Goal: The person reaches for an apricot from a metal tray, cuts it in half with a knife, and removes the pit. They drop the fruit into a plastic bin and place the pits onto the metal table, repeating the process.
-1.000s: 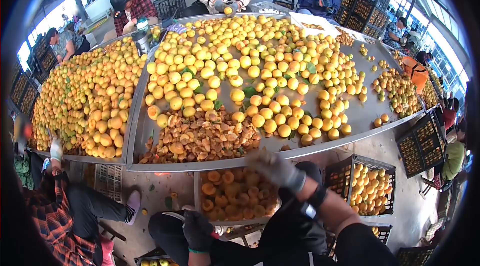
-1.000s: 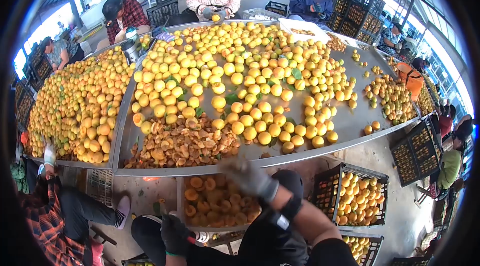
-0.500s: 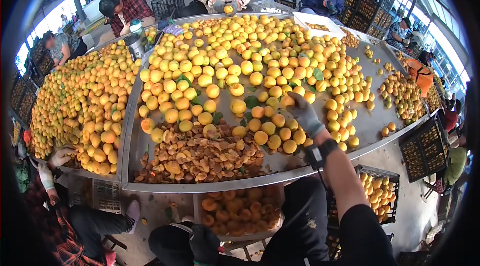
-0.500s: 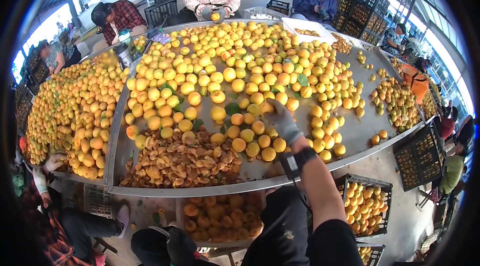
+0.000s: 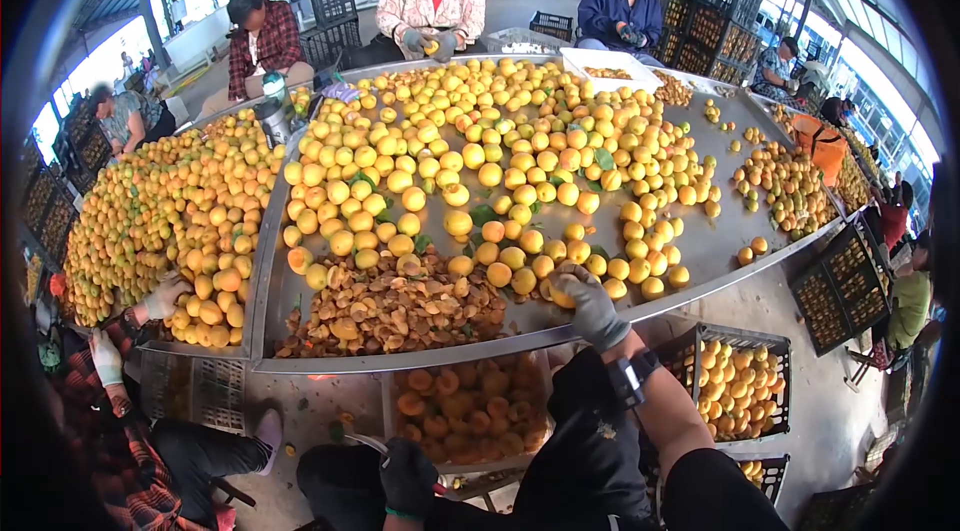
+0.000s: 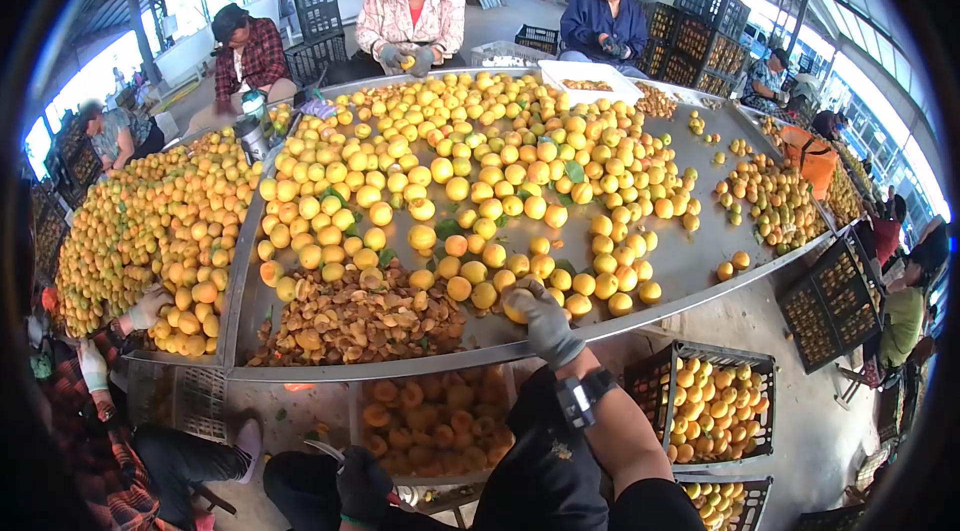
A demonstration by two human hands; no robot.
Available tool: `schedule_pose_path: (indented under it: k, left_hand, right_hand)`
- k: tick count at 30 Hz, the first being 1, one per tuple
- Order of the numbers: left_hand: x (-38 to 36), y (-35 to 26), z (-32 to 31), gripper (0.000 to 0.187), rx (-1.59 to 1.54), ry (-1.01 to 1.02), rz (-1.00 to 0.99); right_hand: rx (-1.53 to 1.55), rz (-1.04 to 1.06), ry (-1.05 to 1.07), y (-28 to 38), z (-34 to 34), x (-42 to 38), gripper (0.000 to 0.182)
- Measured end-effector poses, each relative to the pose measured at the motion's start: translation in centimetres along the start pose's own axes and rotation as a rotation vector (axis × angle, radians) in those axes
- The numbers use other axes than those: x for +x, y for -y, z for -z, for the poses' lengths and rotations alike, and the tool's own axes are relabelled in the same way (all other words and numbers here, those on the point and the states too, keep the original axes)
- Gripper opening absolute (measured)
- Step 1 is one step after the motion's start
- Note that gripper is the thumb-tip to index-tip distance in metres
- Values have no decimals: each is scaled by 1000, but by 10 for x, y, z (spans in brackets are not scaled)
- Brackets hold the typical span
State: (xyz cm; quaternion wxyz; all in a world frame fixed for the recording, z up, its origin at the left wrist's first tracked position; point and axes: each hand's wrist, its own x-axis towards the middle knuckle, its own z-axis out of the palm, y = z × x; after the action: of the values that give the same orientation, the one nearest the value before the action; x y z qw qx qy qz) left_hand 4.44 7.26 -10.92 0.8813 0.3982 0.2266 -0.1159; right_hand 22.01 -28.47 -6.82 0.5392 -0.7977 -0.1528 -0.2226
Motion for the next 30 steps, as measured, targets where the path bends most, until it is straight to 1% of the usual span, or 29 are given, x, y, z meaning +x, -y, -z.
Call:
schedule_pose_path:
  k: [2, 3, 4, 5, 6, 7, 8, 9, 11, 13, 14, 16, 17, 18, 20, 22, 23, 24, 25, 26, 27, 28, 30]
  left_hand:
    - [-4, -5, -4, 19, 19, -30, 16]
    - [-5, -7, -6, 19, 15, -43, -7]
    - [-4, -7, -6, 19, 43, -51, 17]
    - [-5, -7, -2, 20, 74, -70, 37]
    - [-1, -4, 4, 21, 66, -62, 27]
    - [1, 1, 10, 22, 58, -62, 16]
    - [1, 3, 11, 23, 126, -73, 7]
    - [2, 6, 12, 23, 208, -80, 5]
    - [7, 10, 25, 24, 80, 18, 70]
    - [-6, -3, 1, 24, 213, -79, -3]
    - [-9, -3, -11, 24, 259, -98, -13]
    - [-11, 0, -1, 22, 133, 92, 51]
    - [-8, 5, 12, 21, 118, 156, 82]
    - [-21, 1, -14, 15, 104, 35, 22]
    - [-22, 7, -5, 13, 249, 101, -29]
    - [-27, 24, -3, 33, 1236, -9, -834]
    - [-26, 25, -2, 33, 1194, 64, -854]
    - [-25, 25, -2, 33, 1077, 131, -823]
    - [-23, 25, -3, 33, 971, 204, -782]
    - [-23, 25, -6, 34, 880, 277, -733]
    - [-22, 24, -8, 34, 801, 342, -676]
    - [-23, 22, -11, 35, 745, 378, -612]
    - [-27, 19, -16, 35, 653, 376, -485]
  right_hand:
    - [110, -555, 121, 51, 17, 8, 20]
    - [222, -346, 134, 65, 28, 3, 18]
    - [-396, 295, 257, 74, 47, 3, 24]
    - [-282, 344, 230, 110, 53, 6, 25]
    - [33, -31, 244, 153, 62, 1, 19]
    - [642, -133, 221, 190, 66, -3, 15]
    - [695, -133, 248, 186, 53, 0, 15]
    - [824, -88, 320, 186, 39, -1, 16]
    - [1091, 19, 382, 188, 8, -15, 17]
    - [1290, 160, 417, 190, -5, -25, 19]
    - [1352, 218, 429, 195, 1, -34, 19]
    - [1440, 370, 479, 210, 18, -38, 20]
    - [1475, 460, 528, 220, 26, -34, 21]
    - [1503, 543, 590, 231, 34, -28, 22]
    - [1533, 705, 732, 253, 47, -15, 23]
    - [1522, 843, 888, 287, 64, -7, 24]
    - [1617, 594, 1026, 282, 56, -5, 36]
    - [1448, 290, 859, 277, 51, -21, 45]
    - [1422, 440, 938, 248, 6, -18, 49]
    - [1229, 420, 998, 280, 11, 2, 47]
    - [1267, 325, 1098, 311, 9, 16, 43]
    - [1314, 296, 1108, 339, 2, 22, 41]
    - [1378, 370, 1171, 373, -17, 24, 36]
